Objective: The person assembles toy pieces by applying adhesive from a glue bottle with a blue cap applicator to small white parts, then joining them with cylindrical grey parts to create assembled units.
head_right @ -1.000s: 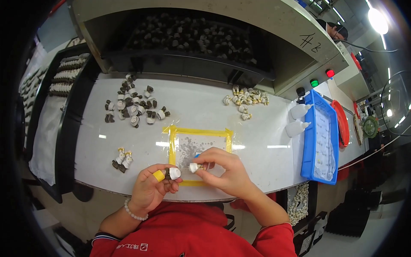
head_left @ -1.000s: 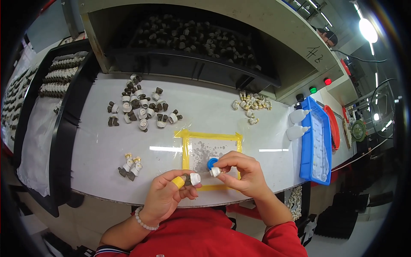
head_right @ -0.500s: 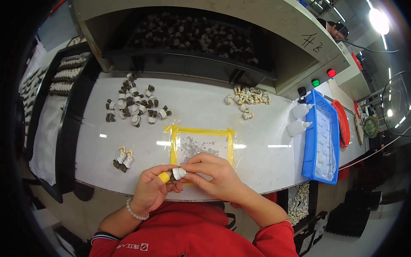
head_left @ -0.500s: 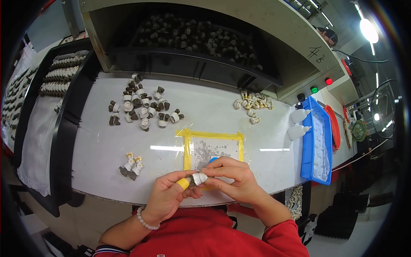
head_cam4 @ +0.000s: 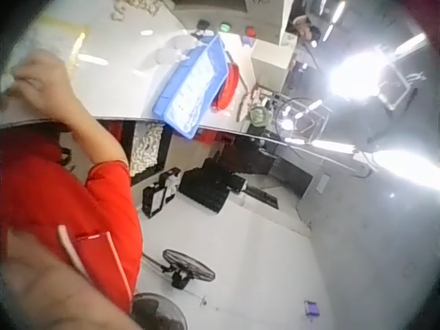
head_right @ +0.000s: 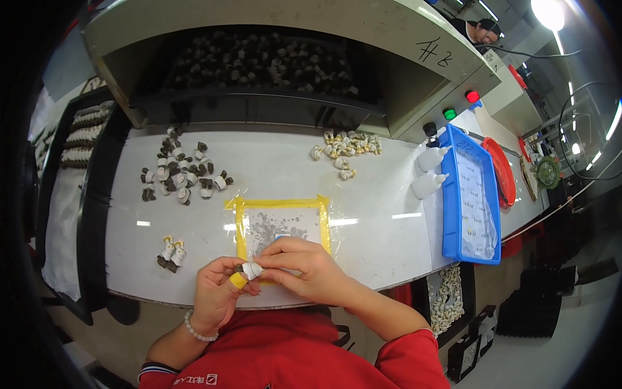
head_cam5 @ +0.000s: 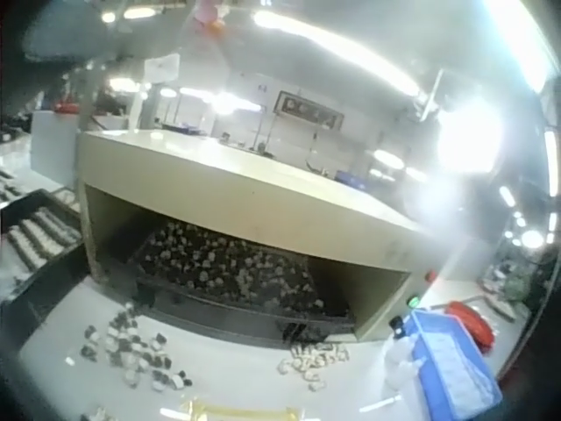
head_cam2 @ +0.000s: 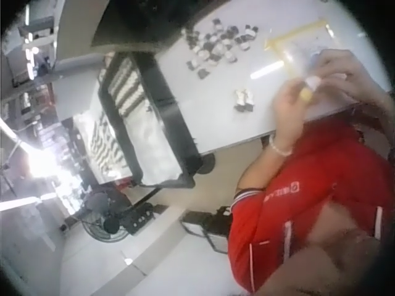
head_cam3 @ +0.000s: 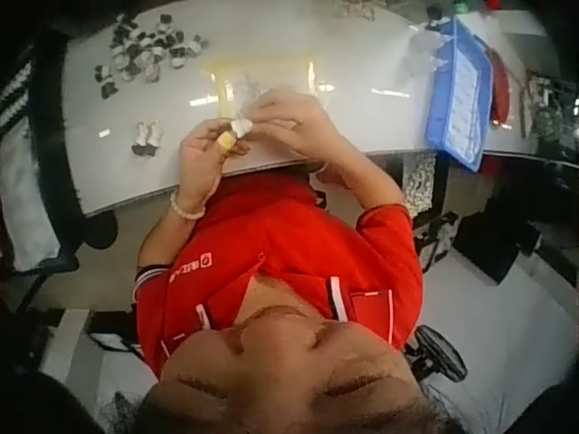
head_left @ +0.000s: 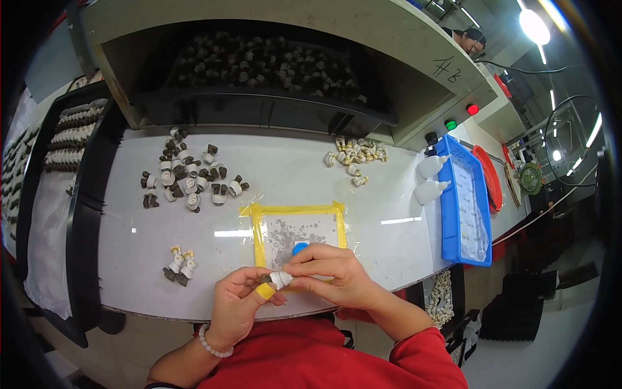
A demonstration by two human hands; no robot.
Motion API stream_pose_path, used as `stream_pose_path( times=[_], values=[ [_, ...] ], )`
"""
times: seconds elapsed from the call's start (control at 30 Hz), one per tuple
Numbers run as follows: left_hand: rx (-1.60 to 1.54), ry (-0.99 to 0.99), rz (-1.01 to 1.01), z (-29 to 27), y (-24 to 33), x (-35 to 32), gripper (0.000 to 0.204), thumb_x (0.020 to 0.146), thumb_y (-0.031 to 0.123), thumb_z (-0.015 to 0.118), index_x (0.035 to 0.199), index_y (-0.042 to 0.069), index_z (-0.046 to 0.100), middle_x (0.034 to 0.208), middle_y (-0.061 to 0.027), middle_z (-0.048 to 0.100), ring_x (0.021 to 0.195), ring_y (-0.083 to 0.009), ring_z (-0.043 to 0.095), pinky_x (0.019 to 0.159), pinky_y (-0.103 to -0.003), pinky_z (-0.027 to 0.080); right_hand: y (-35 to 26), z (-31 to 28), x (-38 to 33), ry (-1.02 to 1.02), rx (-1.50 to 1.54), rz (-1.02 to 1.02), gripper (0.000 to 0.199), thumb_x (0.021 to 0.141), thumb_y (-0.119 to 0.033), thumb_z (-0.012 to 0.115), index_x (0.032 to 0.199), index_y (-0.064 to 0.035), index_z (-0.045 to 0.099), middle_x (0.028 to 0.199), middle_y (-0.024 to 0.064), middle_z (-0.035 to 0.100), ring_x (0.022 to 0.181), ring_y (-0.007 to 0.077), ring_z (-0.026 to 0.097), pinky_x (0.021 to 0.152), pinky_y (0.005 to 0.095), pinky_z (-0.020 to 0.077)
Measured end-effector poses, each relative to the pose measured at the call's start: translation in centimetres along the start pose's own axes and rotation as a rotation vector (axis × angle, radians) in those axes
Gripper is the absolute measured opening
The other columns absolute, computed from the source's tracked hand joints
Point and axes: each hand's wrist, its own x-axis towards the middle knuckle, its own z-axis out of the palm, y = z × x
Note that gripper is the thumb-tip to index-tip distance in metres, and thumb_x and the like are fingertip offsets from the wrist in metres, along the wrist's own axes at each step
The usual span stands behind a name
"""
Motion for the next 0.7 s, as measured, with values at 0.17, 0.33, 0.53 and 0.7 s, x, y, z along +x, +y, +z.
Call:
stream_pose_path(
  times=[0.17,0.33,0.53,0.7],
  values=[
    [0.118,0.003,0.033,0.2,0.8,-1.3,0.020,0.084,-0.001,0.062,0.104,-0.003,0.056,0.092,-0.0118,0.064,0.080,-0.0192,0.064,0.070,-0.029,0.054,0.6,-2.2,0.5,-0.075,-0.050,-0.008,0.025,0.075,-0.001,0.071,0.099,-0.0021,0.069,0.093,0.0107,0.065,0.083,0.0223,0.063,0.074,0.0302,0.0506],
    [1.235,0.055,0.628,-3.0,2.6,-3.6,0.030,0.069,-0.001,0.072,0.096,-0.001,0.060,0.089,-0.0121,0.061,0.075,-0.0262,0.060,0.067,-0.034,0.049,5.2,-8.9,1.8,0.344,-0.562,0.000,0.017,0.072,0.001,0.068,0.088,-0.0019,0.063,0.095,0.0118,0.061,0.093,0.0285,0.058,0.082,0.0343,0.0467],
    [1.684,0.311,0.874,-4.9,3.0,-4.6,0.034,0.060,0.000,0.073,0.092,0.003,0.061,0.094,-0.0131,0.055,0.087,-0.0315,0.050,0.073,-0.040,0.043,8.0,-11.6,1.7,0.352,-0.744,0.089,0.018,0.074,0.001,0.065,0.091,-0.0004,0.060,0.090,0.0119,0.059,0.086,0.0277,0.057,0.076,0.0333,0.0465],
    [1.717,0.499,0.886,-5.4,3.4,-4.6,0.040,0.059,0.004,0.075,0.096,0.005,0.059,0.107,-0.0185,0.048,0.097,-0.0333,0.045,0.082,-0.042,0.040,6.7,-10.1,1.7,0.292,-0.563,0.275,0.012,0.078,-0.002,0.066,0.088,0.0023,0.061,0.083,0.0097,0.059,0.072,0.0201,0.058,0.066,0.0283,0.0466]
  ],
)
